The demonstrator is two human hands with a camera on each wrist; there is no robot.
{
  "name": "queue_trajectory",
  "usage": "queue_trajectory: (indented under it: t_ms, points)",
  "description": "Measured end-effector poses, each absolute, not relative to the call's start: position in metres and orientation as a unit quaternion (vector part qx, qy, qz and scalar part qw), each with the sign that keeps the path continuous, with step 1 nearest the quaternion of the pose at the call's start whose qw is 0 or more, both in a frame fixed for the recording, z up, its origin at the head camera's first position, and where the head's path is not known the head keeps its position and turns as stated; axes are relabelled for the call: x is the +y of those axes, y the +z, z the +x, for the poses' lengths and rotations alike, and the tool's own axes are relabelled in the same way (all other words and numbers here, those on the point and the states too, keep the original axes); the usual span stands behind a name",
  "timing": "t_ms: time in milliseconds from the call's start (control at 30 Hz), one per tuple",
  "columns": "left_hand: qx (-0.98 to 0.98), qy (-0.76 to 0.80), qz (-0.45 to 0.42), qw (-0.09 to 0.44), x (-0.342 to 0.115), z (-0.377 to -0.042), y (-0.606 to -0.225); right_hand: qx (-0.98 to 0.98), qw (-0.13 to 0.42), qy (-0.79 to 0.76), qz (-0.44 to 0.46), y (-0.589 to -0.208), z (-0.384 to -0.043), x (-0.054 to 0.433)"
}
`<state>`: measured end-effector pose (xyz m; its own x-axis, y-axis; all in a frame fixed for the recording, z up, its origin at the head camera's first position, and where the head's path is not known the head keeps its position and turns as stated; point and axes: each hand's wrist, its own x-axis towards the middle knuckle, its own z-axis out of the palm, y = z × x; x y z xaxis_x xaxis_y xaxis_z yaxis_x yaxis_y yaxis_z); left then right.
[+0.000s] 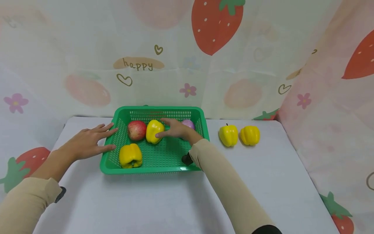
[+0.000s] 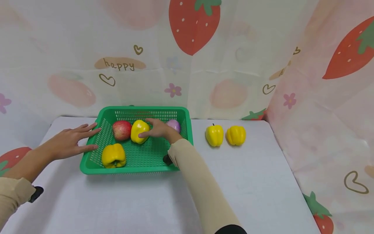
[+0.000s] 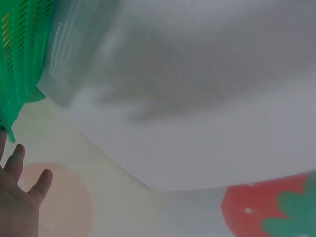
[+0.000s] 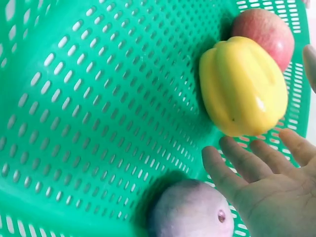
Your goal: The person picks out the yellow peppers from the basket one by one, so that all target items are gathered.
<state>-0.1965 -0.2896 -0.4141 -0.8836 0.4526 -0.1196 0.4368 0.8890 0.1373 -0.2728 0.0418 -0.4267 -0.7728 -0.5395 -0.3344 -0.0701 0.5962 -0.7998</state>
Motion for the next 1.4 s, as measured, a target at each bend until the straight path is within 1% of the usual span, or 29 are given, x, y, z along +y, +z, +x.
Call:
queue_trajectory:
  t_ms: [300,567,933,1200,1400]
  points:
    - [0.97,0.052,0.225,0.079,-0.29,-0.197,-0.413,0.844,0.289,-0.422,-0.162,-0.435,-0.277,0.037]
    - [0.969,0.055,0.226,0.078,-0.289,-0.196,-0.414,0.859,0.269,-0.397,-0.179,-0.441,-0.282,0.028]
    - [0.969,0.061,0.227,0.073,-0.289,-0.195,-0.414,0.864,0.239,-0.413,-0.159,-0.454,-0.286,0.019]
    - [0.969,0.06,0.229,0.072,-0.289,-0.195,-0.414,0.867,0.241,-0.414,-0.137,-0.456,-0.285,0.017]
    - [0.969,0.059,0.23,0.069,-0.29,-0.195,-0.415,0.867,0.233,-0.419,-0.134,-0.458,-0.285,0.015]
